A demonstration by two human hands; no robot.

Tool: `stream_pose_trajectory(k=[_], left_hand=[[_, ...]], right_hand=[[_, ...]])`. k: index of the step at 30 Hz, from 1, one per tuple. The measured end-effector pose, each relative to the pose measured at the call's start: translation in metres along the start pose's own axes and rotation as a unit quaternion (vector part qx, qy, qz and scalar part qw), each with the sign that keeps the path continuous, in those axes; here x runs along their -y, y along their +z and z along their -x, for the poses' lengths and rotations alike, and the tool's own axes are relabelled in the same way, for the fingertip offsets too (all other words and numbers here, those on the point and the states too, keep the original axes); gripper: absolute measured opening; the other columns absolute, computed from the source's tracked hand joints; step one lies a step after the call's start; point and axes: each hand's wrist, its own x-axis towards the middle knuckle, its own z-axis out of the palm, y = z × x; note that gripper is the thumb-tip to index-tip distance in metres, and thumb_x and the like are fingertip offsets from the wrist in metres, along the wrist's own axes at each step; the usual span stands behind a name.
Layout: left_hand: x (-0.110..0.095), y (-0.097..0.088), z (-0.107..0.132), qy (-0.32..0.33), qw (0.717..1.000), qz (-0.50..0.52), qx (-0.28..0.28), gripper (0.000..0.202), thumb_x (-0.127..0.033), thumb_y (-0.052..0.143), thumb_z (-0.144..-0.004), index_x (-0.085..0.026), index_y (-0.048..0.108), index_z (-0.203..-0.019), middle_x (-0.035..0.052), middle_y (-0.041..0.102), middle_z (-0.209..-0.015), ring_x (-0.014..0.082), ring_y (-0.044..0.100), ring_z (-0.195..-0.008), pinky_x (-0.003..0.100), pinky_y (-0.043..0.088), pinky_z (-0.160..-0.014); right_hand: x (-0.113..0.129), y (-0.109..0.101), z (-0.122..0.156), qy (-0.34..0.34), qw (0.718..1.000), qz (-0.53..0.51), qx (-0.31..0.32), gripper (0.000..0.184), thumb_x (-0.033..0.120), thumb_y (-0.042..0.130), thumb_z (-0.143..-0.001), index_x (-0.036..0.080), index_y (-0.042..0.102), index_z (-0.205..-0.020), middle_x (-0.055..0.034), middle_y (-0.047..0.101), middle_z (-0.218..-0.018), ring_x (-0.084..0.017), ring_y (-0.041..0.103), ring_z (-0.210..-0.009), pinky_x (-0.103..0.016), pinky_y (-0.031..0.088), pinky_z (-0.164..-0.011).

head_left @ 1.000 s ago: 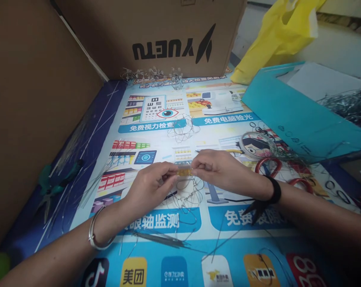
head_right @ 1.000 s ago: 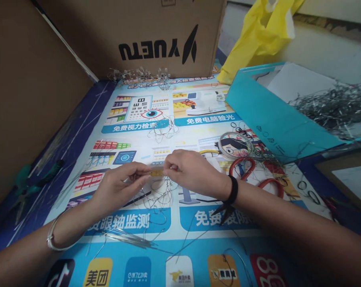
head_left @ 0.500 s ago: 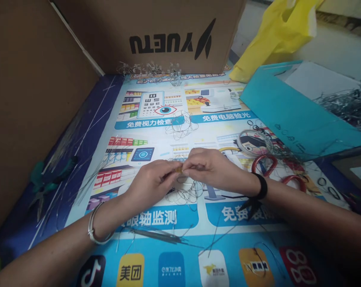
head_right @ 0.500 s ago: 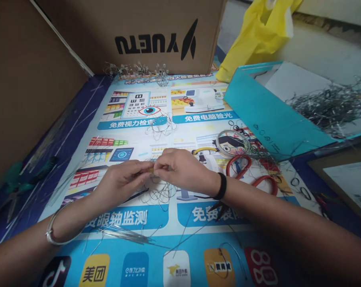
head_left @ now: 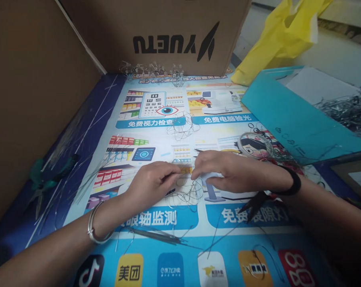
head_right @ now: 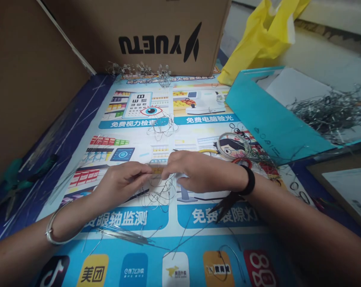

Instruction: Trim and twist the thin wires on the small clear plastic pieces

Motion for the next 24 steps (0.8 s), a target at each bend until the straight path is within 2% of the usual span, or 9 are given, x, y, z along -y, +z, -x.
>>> stream_pose_trajectory(k=[8, 17, 24], left_hand=[[-0.001, 0.000, 0.000, 0.020, 1.000, -0.017, -0.006, 0.009, -0.018, 0.054, -0.081, -0.018, 0.063, -0.084, 0.0010, 0.069, -0.076, 0.0124, 0.063, -0.068, 0.022, 0.048, -0.059], [-0.002, 0.002, 0.003, 0.027, 0.999, -0.033, 0.002, 0.011, -0.021, 0.052, -0.084, -0.017, 0.062, -0.082, 0.0003, 0.067, -0.074, 0.0122, 0.061, -0.069, 0.022, 0.045, -0.060], [-0.003, 0.000, 0.003, 0.019, 0.999, -0.019, 0.020, 0.010, -0.019, 0.051, -0.084, -0.017, 0.060, -0.082, -0.0002, 0.065, -0.074, 0.0110, 0.058, -0.067, 0.021, 0.042, -0.059]], right_hand=[[0.001, 0.005, -0.005, -0.003, 1.000, -0.022, -0.013, 0.013, 0.017, 0.057, -0.080, 0.018, 0.066, -0.090, -0.0050, 0.062, -0.088, -0.014, 0.056, -0.084, -0.026, 0.043, -0.076], [-0.001, 0.009, -0.006, 0.001, 0.999, -0.032, -0.033, 0.012, 0.021, 0.059, -0.080, 0.018, 0.067, -0.089, -0.0035, 0.065, -0.085, -0.012, 0.058, -0.080, -0.023, 0.043, -0.072], [0.004, 0.018, -0.012, 0.016, 0.997, -0.027, -0.072, 0.013, 0.016, 0.055, -0.082, 0.017, 0.068, -0.085, -0.0031, 0.066, -0.079, -0.011, 0.058, -0.074, -0.021, 0.043, -0.068]])
